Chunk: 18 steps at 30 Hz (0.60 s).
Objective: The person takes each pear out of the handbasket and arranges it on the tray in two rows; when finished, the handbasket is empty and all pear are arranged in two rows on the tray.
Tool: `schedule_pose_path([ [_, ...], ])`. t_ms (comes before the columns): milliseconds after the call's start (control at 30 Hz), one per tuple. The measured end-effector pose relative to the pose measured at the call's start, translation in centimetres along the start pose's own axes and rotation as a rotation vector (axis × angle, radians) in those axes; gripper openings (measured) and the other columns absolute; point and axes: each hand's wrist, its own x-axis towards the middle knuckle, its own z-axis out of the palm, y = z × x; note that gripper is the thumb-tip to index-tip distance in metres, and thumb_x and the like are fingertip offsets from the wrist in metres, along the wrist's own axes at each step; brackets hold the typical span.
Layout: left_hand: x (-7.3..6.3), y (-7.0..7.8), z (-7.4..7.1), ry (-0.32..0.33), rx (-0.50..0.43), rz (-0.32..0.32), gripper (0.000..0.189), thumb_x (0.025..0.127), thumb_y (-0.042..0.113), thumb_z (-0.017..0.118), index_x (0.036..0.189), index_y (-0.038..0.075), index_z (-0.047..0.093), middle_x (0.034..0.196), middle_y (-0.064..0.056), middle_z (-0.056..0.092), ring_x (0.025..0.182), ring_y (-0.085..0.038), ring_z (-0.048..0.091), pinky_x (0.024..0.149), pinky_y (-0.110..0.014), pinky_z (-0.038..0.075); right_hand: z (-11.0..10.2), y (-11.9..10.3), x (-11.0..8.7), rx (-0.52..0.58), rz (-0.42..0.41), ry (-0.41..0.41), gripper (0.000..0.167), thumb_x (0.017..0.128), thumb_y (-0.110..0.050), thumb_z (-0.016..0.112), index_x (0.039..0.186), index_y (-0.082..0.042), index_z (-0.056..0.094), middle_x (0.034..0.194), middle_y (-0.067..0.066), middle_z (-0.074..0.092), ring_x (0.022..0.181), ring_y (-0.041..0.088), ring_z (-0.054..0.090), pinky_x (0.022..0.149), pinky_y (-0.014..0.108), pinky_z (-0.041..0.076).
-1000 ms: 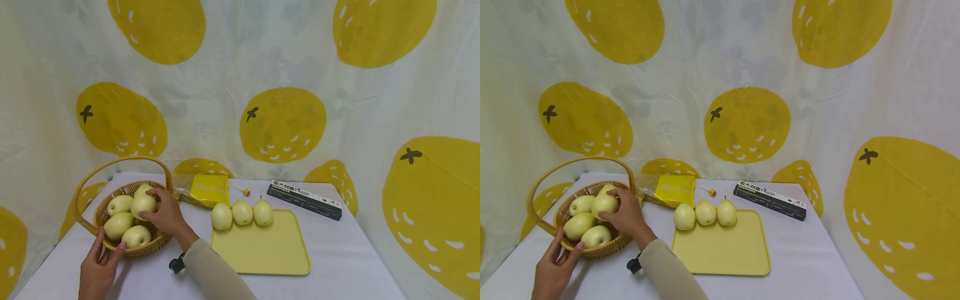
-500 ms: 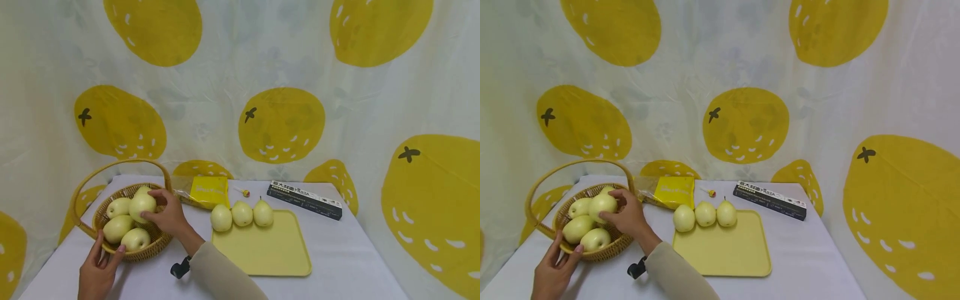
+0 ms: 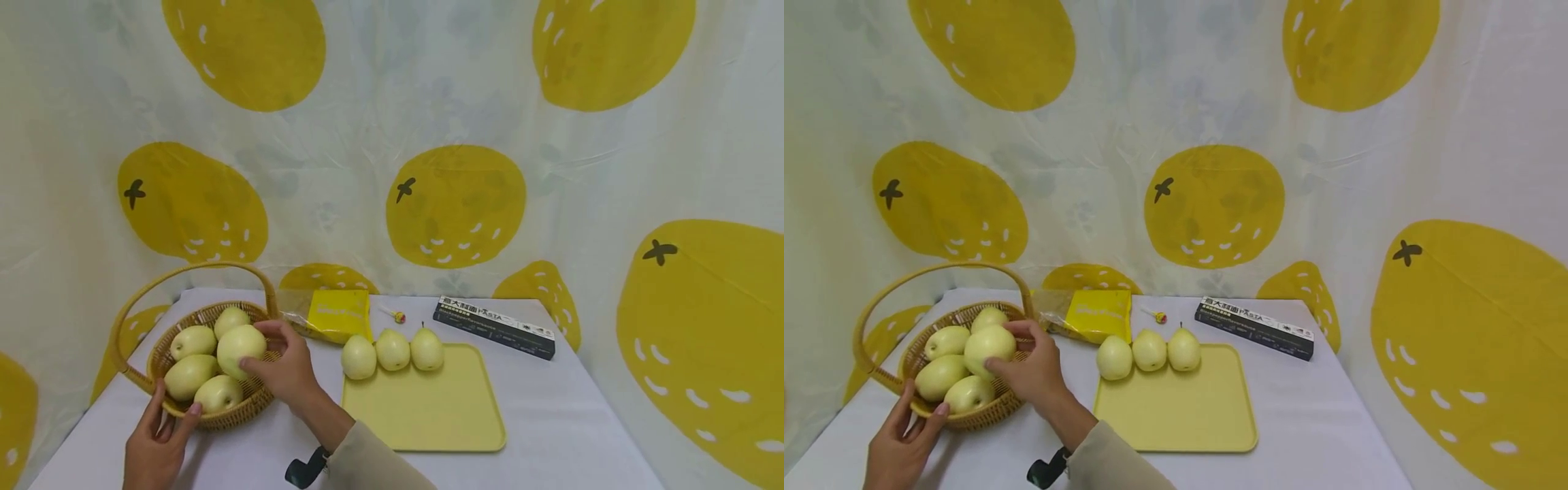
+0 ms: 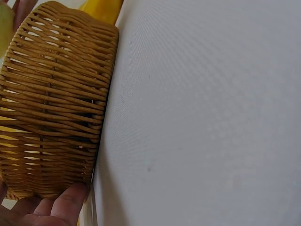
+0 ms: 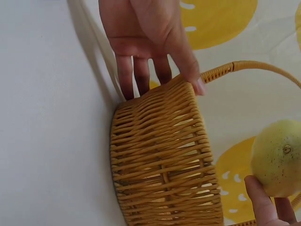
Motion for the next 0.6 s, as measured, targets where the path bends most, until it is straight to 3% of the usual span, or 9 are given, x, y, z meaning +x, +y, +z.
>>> schedule_pose_path([
  [167,0.1,-0.1,-0.1,-0.011,0.016,-0.028,0.088,0.100,0.052,0.071,0.162,0.053,0.009,0.170,0.029,0.003,0.161,-0.035,0.021,0.112,-0.004,0.036,-1.3,-1.0,-0.9,0.035,-0.034,0.010,0.053,0.081,-0.004,0.088,0.123,-0.031,0.070,0.125,-0.018,0.065,0.110,0.014,0.064,0.089,0.023,0.061],
  [367,0.2,-0.2,-0.2,-0.013,0.005,-0.027,0.088,0.099,0.050,0.073,0.162,0.052,0.011,0.171,0.027,0.004,0.161,-0.034,0.022,0.104,0.003,0.037,-3.2,-1.7,-1.8,0.052,-0.055,0.042,0.056,0.081,-0.002,0.086,0.126,-0.029,0.069,0.131,-0.012,0.066,0.110,0.013,0.065,0.083,0.024,0.064],
  [600,0.3,-0.5,-0.2,0.002,0.004,-0.009,0.087,0.100,0.047,0.073,0.163,0.050,0.014,0.170,0.029,0.006,0.162,-0.028,0.021,0.113,-0.003,0.034,-5.8,-2.0,-2.8,0.043,-0.045,0.099,0.056,0.081,-0.002,0.086,0.129,-0.023,0.067,0.134,-0.001,0.064,0.112,0.018,0.063,0.082,0.028,0.064],
])
